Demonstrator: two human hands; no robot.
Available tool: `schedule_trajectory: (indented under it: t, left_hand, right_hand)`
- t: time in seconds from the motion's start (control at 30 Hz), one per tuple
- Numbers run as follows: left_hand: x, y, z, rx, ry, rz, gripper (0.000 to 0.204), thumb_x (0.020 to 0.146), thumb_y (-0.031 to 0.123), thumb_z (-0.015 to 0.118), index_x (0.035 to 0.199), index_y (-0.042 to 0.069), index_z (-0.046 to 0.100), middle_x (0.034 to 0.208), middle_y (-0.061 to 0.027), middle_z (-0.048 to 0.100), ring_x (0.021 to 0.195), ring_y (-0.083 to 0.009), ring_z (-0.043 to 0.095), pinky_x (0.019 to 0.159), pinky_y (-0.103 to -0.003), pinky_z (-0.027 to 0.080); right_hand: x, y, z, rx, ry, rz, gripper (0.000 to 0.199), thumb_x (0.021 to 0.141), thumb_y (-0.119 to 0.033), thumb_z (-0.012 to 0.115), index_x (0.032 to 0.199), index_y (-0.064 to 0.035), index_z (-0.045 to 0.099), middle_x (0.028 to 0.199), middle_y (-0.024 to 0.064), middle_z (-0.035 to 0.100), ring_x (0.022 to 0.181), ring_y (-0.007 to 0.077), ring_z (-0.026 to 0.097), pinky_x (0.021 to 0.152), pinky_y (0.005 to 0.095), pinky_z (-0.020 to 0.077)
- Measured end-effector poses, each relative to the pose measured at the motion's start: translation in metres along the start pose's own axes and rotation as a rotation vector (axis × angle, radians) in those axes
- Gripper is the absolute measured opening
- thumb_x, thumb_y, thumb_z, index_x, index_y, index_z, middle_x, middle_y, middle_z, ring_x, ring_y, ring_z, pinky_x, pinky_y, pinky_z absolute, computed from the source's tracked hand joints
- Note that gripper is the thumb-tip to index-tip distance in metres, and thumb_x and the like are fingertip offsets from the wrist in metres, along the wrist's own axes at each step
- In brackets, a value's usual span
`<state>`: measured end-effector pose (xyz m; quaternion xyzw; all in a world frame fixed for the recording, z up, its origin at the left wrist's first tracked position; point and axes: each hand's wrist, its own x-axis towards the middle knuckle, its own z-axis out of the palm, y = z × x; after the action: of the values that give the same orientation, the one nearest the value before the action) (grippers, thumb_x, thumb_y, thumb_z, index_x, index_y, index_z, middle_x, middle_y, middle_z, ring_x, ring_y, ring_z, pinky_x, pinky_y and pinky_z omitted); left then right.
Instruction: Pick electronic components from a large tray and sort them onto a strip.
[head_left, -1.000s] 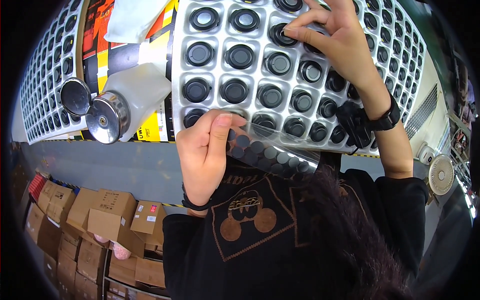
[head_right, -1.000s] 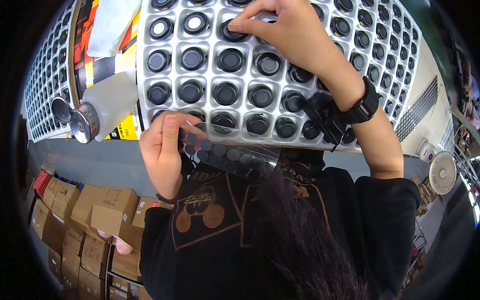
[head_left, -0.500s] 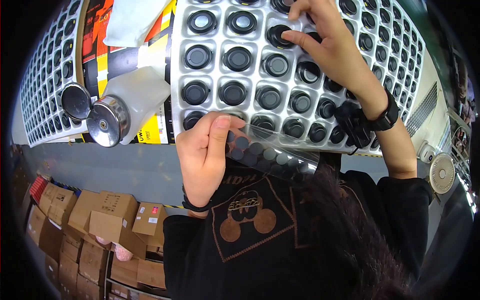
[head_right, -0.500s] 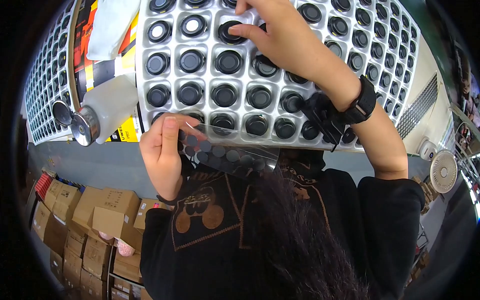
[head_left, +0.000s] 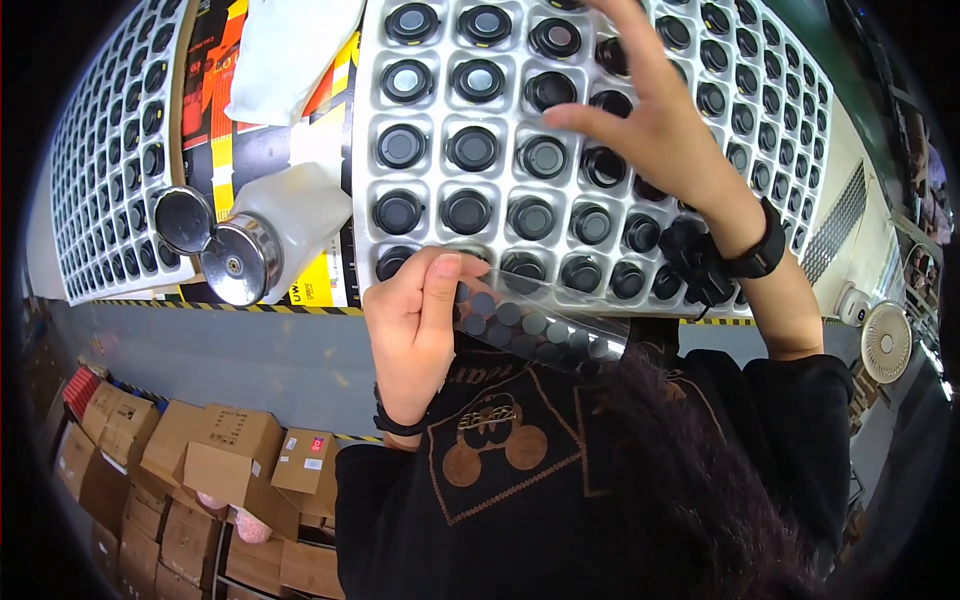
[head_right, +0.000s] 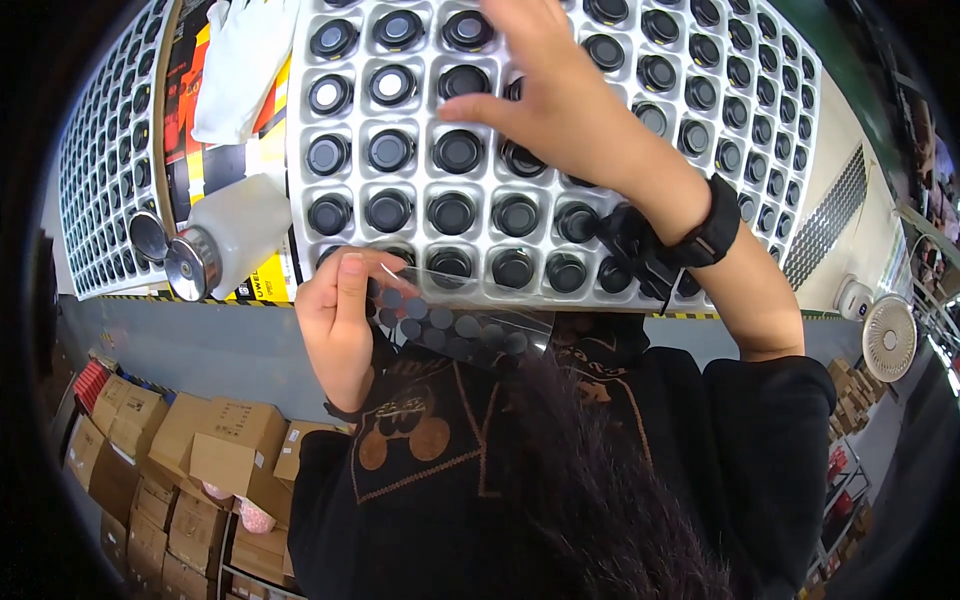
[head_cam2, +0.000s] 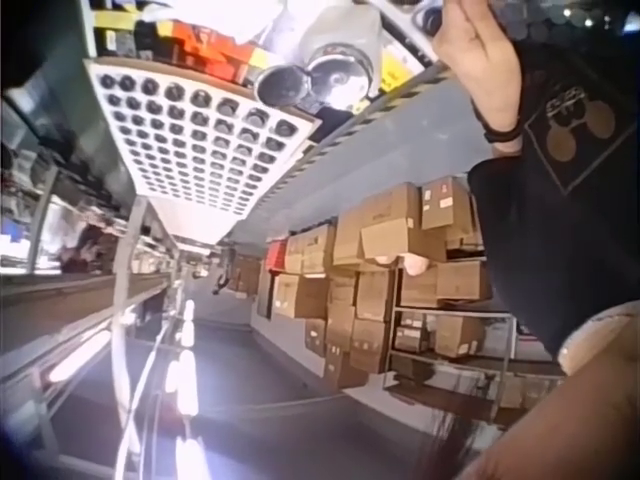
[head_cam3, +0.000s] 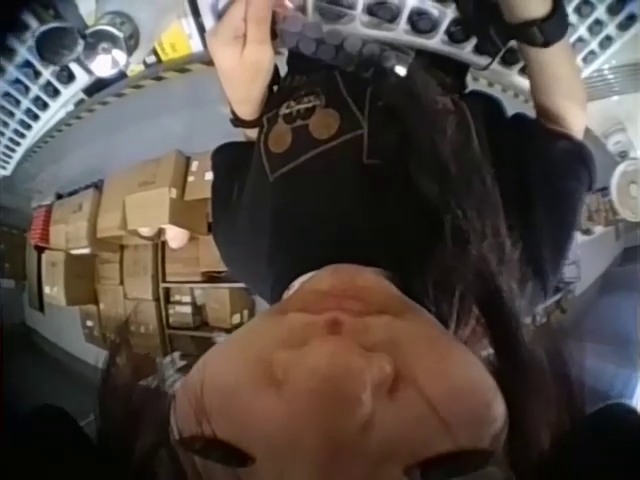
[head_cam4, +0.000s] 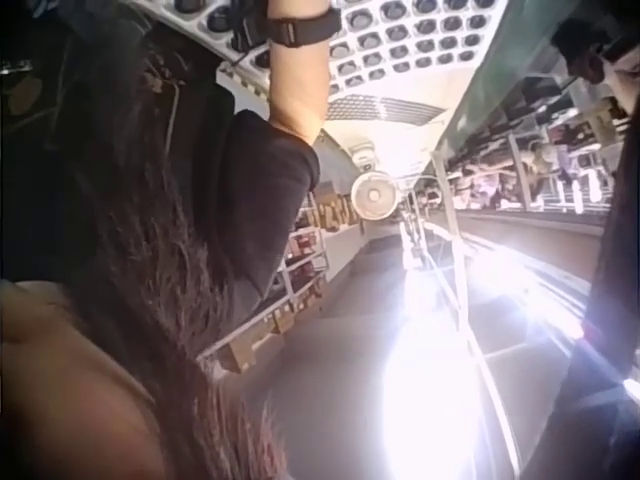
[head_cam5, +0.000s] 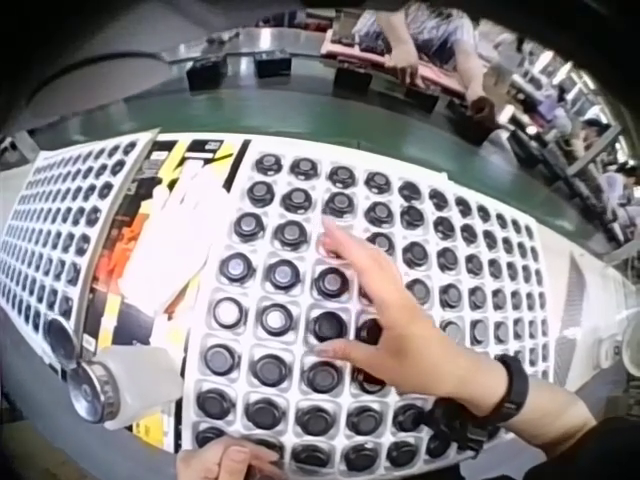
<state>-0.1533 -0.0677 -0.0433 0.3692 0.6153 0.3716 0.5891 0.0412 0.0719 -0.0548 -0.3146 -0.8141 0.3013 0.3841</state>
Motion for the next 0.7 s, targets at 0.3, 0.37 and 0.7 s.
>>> schedule_trajectory:
  t: [0.3,0.37,0.7]
  left_hand:
    - [0.001,0.000,-0.004,0.058,-0.021,-0.021,0.028,0.094,0.017,0.045,0.084,-0.003,0.062,0.062,-0.0072,0.063,0.053,-0.0072,0.053,0.051,-0.021,0.042]
    - [0.000,0.002,-0.004,0.069,-0.021,-0.030,0.031,0.094,0.020,0.043,0.084,-0.003,0.061,0.063,-0.0079,0.063,0.054,-0.0083,0.054,0.052,-0.021,0.042]
    - [0.002,0.003,-0.004,0.065,-0.002,-0.070,0.036,0.095,0.025,0.041,0.085,-0.003,0.060,0.066,-0.0094,0.062,0.057,-0.0108,0.055,0.053,-0.022,0.042]
  right_hand:
    - [0.013,0.007,-0.027,0.446,0.048,0.697,0.059,0.077,0.009,0.061,0.128,-0.0016,0.034,0.085,0.0057,0.062,0.083,0.0102,0.057,0.075,0.0217,0.0445]
    - [0.016,0.012,-0.025,0.431,0.034,0.728,0.056,0.078,0.009,0.059,0.127,-0.0014,0.035,0.082,0.0056,0.062,0.079,0.0091,0.058,0.071,0.0199,0.0455]
    - [0.016,0.027,-0.012,0.584,0.062,0.766,0.049,0.079,0.010,0.058,0.121,-0.0018,0.036,0.081,0.0080,0.062,0.077,0.0107,0.060,0.070,0.0196,0.0476]
